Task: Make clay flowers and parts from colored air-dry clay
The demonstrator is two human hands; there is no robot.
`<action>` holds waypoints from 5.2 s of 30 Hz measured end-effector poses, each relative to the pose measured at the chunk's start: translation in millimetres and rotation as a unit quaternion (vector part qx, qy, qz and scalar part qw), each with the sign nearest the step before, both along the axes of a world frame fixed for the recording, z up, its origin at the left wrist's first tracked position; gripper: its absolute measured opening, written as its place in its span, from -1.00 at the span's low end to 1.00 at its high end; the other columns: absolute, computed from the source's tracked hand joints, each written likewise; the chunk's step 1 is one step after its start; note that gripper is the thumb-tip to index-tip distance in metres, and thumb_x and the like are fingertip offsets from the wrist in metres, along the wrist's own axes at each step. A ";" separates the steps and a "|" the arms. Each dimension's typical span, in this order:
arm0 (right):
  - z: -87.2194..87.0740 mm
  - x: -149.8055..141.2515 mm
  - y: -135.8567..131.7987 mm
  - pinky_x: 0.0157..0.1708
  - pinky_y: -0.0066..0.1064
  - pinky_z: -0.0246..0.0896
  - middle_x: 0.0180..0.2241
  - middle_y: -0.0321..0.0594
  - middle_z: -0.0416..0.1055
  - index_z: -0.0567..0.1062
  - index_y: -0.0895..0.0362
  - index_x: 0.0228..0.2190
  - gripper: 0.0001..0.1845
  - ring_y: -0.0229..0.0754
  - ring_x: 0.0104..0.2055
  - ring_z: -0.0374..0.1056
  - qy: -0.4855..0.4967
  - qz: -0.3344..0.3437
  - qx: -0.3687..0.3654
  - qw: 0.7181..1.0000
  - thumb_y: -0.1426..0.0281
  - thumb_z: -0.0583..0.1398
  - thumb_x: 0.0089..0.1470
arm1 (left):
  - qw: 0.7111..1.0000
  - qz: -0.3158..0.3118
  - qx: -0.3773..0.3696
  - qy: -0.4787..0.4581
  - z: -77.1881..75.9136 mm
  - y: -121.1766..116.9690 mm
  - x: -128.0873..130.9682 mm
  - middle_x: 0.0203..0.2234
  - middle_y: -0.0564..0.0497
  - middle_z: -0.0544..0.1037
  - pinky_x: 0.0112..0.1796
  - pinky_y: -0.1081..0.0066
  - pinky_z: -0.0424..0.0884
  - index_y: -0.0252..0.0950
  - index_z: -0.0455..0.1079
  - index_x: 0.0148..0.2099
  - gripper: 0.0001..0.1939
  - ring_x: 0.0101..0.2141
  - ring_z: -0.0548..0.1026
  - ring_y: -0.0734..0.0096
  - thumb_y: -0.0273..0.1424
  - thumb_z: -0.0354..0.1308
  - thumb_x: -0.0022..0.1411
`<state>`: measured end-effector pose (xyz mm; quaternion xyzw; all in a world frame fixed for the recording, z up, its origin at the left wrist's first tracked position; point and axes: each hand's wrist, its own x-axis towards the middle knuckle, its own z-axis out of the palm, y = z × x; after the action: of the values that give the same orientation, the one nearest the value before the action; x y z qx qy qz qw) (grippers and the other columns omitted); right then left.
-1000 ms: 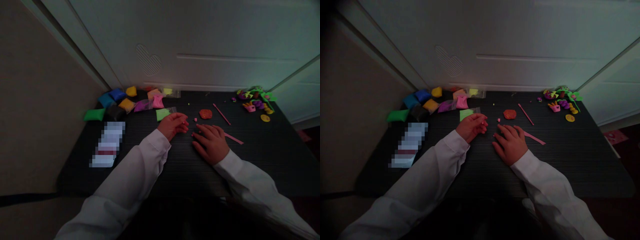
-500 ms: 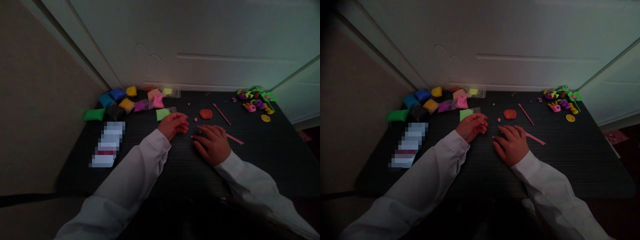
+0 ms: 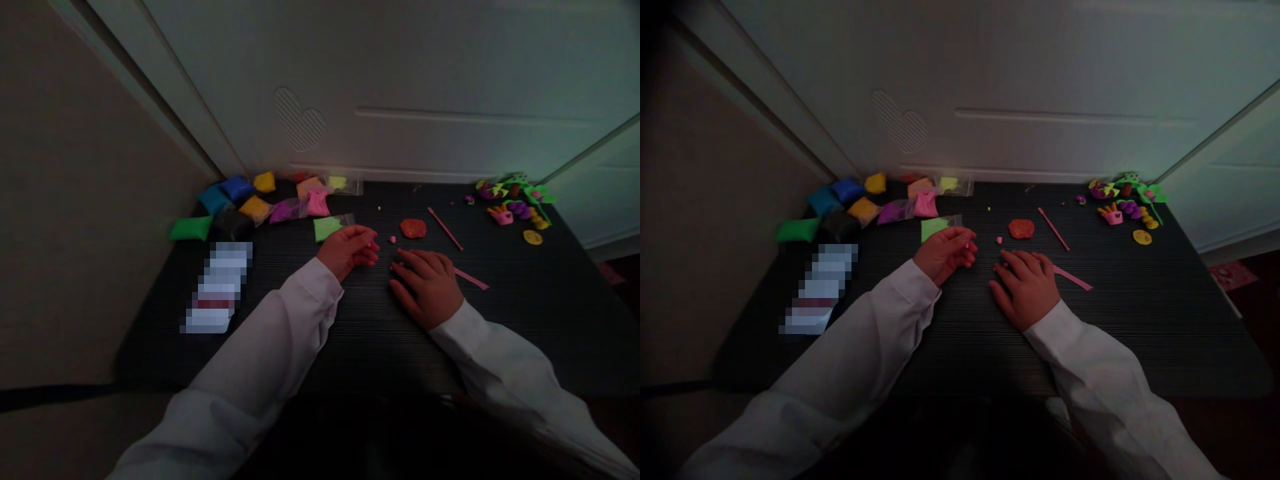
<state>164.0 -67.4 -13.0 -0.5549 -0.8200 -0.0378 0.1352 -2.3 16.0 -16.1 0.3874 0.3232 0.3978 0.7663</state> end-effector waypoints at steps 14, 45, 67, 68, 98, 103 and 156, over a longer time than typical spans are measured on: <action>2.8 0.9 -0.4 -0.03 -0.07 -0.20 -0.02 -0.18 0.23 0.43 0.01 -0.22 -0.69 -0.04 0.02 0.05 0.000 0.044 0.003 0.999 0.25 0.02 0.00 | 1.000 -0.004 -0.003 0.000 -0.6 0.7 -0.6 -0.60 0.08 0.42 -0.61 0.59 0.34 -0.37 0.27 -0.34 -0.82 -0.64 0.40 0.62 -0.38 0.11 -0.01; 4.2 3.6 -0.7 -0.03 -0.11 -0.16 -0.06 -0.16 0.28 0.38 0.10 -0.16 -0.66 -0.07 -0.01 0.08 0.014 0.049 0.027 0.998 0.31 0.04 -0.01 | 1.000 -0.004 -0.004 0.006 1.5 0.4 -0.1 -0.60 0.10 0.42 -0.61 0.58 0.33 -0.36 0.26 -0.34 -0.83 -0.64 0.39 0.62 -0.38 0.11 -0.01; -0.3 -2.8 1.3 -0.04 -0.04 -0.20 0.05 -0.10 0.13 0.27 0.09 -0.05 -0.53 0.00 0.04 0.01 -0.025 0.046 -0.023 0.998 0.18 -0.02 0.01 | 1.000 -0.003 0.002 0.002 1.0 -0.3 0.5 -0.60 0.09 0.42 -0.61 0.58 0.34 -0.37 0.27 -0.35 -0.83 -0.64 0.40 0.61 -0.38 0.11 -0.01; -0.7 -1.9 1.9 -0.03 -0.04 -0.20 0.04 -0.09 0.14 0.27 0.11 -0.05 -0.53 -0.01 0.04 0.01 -0.024 0.035 -0.020 0.999 0.19 -0.02 0.01 | 1.000 -0.002 0.002 0.000 1.1 -0.3 0.6 -0.60 0.09 0.41 -0.61 0.58 0.34 -0.37 0.27 -0.35 -0.83 -0.64 0.40 0.61 -0.38 0.11 0.00; -2.4 -3.2 2.4 -0.01 -0.03 -0.25 0.06 -0.09 0.11 0.29 0.07 -0.07 -0.55 -0.01 0.07 -0.03 -0.016 0.021 -0.026 0.999 0.17 -0.04 0.02 | 1.000 0.000 -0.004 0.001 0.5 0.2 0.4 -0.61 0.09 0.42 -0.62 0.60 0.34 -0.38 0.27 -0.35 -0.83 -0.65 0.40 0.62 -0.39 0.12 -0.01; -3.3 2.7 5.2 -0.04 -0.07 -0.18 0.00 -0.14 0.19 0.35 0.05 -0.13 -0.61 -0.04 0.04 0.02 0.018 0.031 -0.006 0.999 0.20 0.01 0.00 | 1.000 0.000 -0.003 0.008 0.4 0.6 0.5 -0.61 0.10 0.42 -0.62 0.60 0.34 -0.37 0.27 -0.35 -0.83 -0.65 0.40 0.62 -0.38 0.12 -0.02; 28.2 10.8 24.5 -0.33 -0.20 0.24 -0.38 -0.20 0.29 0.23 0.04 -0.43 -0.70 -0.18 -0.28 0.29 0.586 0.083 -0.278 0.757 0.16 -0.18 0.06 | 1.000 0.002 -0.011 0.019 2.9 0.8 0.5 -0.61 0.10 0.42 -0.63 0.60 0.31 -0.36 0.27 -0.35 -0.84 -0.65 0.39 0.62 -0.39 0.11 -0.01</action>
<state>174.8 -42.9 15.2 -0.4115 -0.5981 0.5352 0.4317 -1.8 16.8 -13.2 0.3855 0.3434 0.3884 0.7633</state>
